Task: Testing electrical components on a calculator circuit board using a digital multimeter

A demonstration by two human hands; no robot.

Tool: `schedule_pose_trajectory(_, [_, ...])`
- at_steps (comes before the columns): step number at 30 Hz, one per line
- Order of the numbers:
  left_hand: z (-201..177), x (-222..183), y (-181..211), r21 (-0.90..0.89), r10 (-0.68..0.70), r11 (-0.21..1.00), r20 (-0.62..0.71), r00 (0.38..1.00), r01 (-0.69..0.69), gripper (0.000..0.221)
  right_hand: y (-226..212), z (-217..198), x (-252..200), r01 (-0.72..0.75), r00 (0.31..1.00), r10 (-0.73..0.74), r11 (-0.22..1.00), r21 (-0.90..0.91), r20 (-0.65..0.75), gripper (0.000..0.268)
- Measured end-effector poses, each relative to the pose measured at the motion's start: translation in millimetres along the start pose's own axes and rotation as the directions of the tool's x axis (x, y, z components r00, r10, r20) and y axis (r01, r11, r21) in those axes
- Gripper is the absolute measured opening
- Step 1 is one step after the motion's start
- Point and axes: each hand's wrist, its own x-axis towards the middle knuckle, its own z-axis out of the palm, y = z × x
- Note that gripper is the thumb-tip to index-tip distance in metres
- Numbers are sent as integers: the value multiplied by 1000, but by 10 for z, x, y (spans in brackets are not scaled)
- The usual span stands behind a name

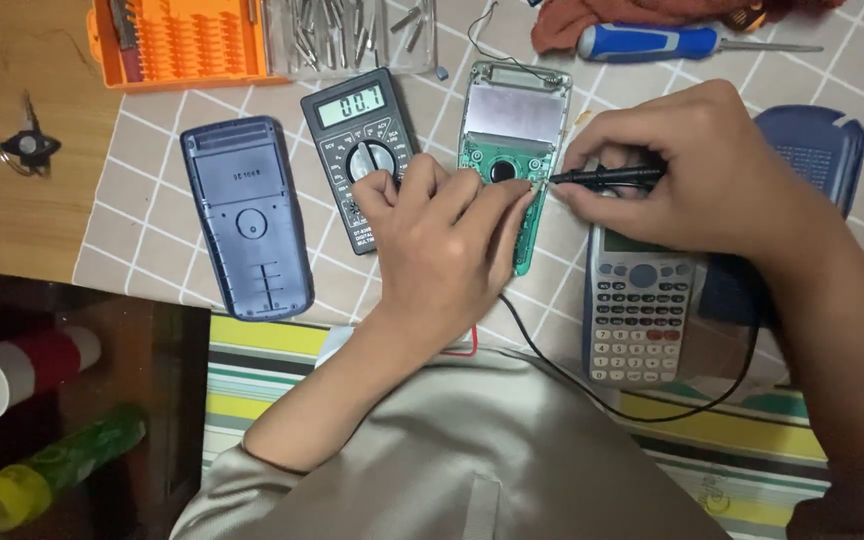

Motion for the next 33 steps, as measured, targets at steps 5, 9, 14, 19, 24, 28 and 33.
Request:
schedule_pose_trajectory(5, [4,-12,2,-4,-6,1000,2,1000,6,4,-14,0,12,-19,1000,19,1000,13,-3,16])
schedule_pose_trajectory(9, [5,-13,4,-13,-13,1000,5,1000,13,4,-5,9,12,4,1000,-4,1000,5,-11,16])
schedule_pose_trajectory(14, [1,2,10,-23,-12,1000,-5,1000,12,5,-20,-1,20,2,1000,-2,1000,14,-5,15])
schedule_pose_trajectory(19, [3,-3,10,-14,-12,1000,-2,1000,12,6,19,22,-4,-1,1000,2,1000,16,-18,14])
schedule_pose_trajectory(24, [0,3,4,-13,-4,1000,-1,1000,4,5,14,5,16,21,1000,-21,1000,13,-9,15])
schedule_pose_trajectory(28, [-9,12,1,-15,5,1000,-21,1000,-5,7,-10,-3,29,19,1000,-18,1000,15,-12,16])
schedule_pose_trajectory(33, [-5,-1,-2,-26,7,1000,-29,1000,-8,5,-14,-10,37,1,1000,-1,1000,-8,3,16])
